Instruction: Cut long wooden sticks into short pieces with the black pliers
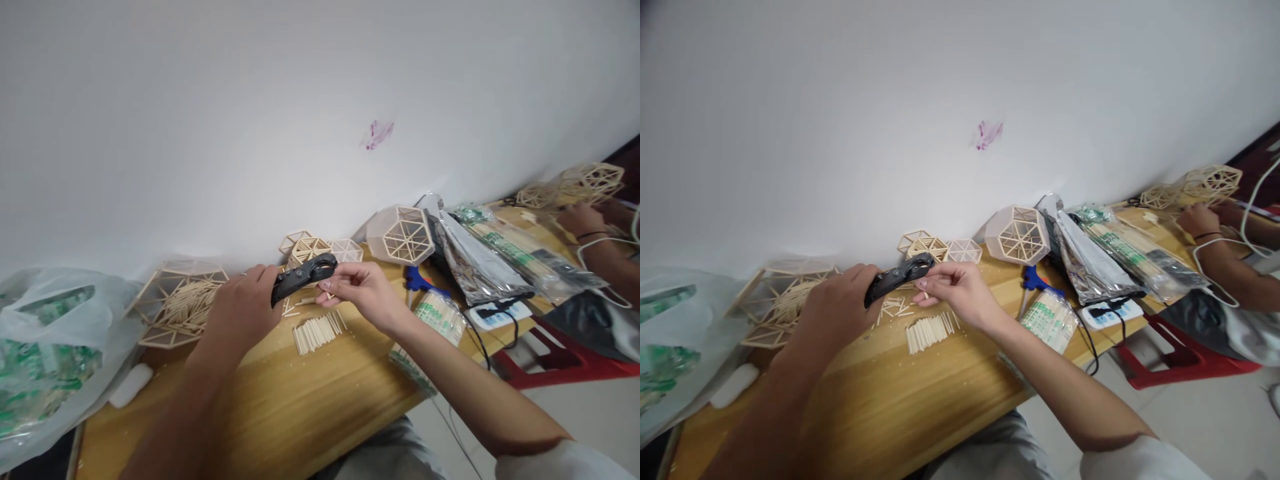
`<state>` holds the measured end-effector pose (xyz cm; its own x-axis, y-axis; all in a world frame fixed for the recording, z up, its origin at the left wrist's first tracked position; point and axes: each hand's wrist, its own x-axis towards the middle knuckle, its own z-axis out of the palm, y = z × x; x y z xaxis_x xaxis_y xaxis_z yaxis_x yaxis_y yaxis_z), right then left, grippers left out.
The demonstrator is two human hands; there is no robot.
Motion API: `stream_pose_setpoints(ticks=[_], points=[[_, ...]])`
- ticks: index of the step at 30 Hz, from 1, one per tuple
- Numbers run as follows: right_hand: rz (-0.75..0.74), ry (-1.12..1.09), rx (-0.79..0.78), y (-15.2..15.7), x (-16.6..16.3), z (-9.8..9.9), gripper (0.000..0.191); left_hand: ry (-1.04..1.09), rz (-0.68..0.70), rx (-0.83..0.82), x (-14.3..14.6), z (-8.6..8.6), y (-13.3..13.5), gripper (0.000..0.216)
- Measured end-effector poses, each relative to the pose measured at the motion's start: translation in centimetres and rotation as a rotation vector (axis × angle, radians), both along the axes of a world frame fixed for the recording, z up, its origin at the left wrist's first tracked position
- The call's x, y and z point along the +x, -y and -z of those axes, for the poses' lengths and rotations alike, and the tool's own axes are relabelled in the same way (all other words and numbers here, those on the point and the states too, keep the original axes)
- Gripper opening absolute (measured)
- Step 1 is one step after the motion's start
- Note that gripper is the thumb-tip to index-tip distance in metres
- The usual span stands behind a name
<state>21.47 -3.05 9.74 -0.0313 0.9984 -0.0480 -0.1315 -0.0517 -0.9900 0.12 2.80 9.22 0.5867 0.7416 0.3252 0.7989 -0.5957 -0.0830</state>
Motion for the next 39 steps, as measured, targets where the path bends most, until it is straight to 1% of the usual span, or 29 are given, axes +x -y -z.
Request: stream_pose_setpoints(ticks=[7, 12, 20, 25, 30, 34, 39], points=[[0.001, 0.013, 0.009, -0.19, -0.29, -0.16, 0.03, -0.006, -0.006, -0.031, -0.09, 0.11, -0.04, 0.015], [0.02, 0.031, 0.03, -0.19, -0.16, -0.39, 0.027, -0.019, -0.006, -0.076, -0.01, 0.05, 0.07, 0.012], [-0.019, 0.038, 0.012, -0.34, 0.11, -0.38, 0.028, -0.039, -0.016, -0.003, 0.05, 0.08, -0.14, 0.014], [0.003, 0.076, 0.018, -0.46, 0.22, 0.0, 0.032, -0.043, -0.022, -0.031, 0.21, 0.34, -0.16, 0.014], [0.027, 0.082, 0.042, -0.56, 0.26, 0.21, 0.029, -0.037, -0.015, -0.059, 0.23, 0.33, -0.21, 0.014], [0.008, 0.084, 0.041, -0.65, 0.22, 0.22, 0.029, -0.061, -0.033, -0.045, 0.19, 0.29, -0.25, 0.016], [0.014, 0.097, 0.041, -0.7, 0.16, 0.25, 0.03, -0.039, -0.009, -0.015, 0.15, 0.44, -0.4, 0.017]])
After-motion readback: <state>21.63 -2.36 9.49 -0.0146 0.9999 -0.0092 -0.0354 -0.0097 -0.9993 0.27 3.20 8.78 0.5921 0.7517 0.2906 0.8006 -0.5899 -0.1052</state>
